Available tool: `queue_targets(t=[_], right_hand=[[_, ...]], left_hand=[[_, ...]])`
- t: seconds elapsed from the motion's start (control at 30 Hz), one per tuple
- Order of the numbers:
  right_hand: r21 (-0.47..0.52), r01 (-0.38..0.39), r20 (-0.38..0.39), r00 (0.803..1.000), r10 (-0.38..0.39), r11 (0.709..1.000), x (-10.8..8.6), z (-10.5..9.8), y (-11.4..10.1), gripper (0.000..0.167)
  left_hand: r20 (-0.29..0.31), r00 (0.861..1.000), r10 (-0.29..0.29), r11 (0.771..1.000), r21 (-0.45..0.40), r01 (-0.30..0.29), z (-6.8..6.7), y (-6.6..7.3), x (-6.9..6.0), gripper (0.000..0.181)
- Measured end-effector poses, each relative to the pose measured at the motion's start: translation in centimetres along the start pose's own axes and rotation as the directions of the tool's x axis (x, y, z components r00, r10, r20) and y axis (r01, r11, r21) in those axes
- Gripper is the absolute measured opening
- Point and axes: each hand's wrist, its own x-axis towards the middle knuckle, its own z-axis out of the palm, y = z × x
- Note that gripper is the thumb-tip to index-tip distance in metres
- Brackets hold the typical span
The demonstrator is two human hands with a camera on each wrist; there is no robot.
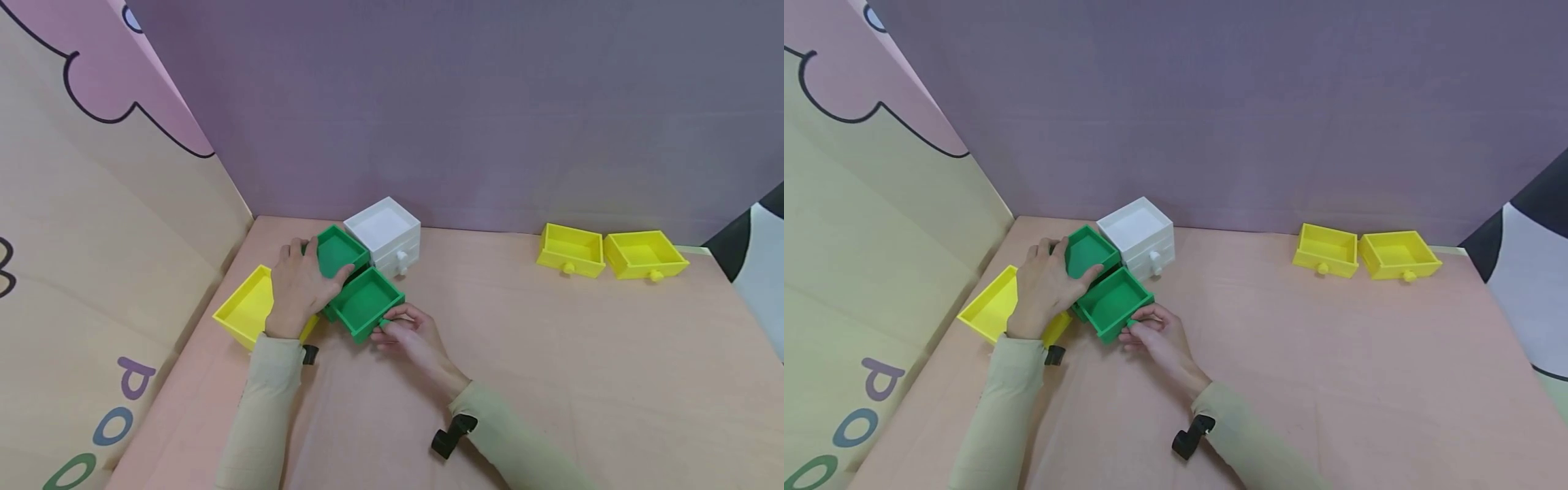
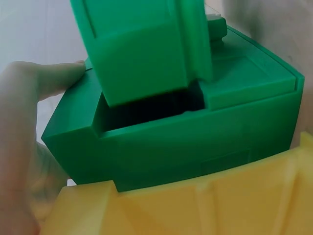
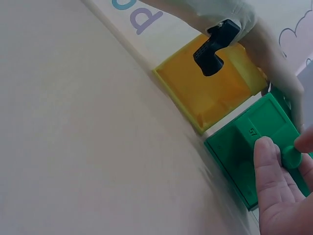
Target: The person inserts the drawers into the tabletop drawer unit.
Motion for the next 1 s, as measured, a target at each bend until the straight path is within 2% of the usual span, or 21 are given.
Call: queue_targets(t=[0.47, 0.73, 1.0], right_hand=[[0.02, 0.001, 0.035, 0.999, -0.002, 1.0, 0.6, -0.1, -0.2, 0.019], [0.004, -0.031, 0.055, 0.998, 0.031, 0.999, 0.9, 0.1, -0.4, 0.021], [-0.006, -0.027, 0.081, 0.996, 0.027, 1.0, 1.3, 0.4, -0.8, 0.022]], left_hand=[[-0.027, 1.0, 0.005, 1.0, 0.003, -0.005, 0.2, 0.0, -0.1, 0.092], [-0.014, 1.0, 0.0, 1.0, 0.004, 0.0, 0.3, 0.0, -0.1, 0.093], [-0.013, 1.0, -0.001, 1.0, 0.006, 0.001, 0.2, 0.1, -0.1, 0.093]])
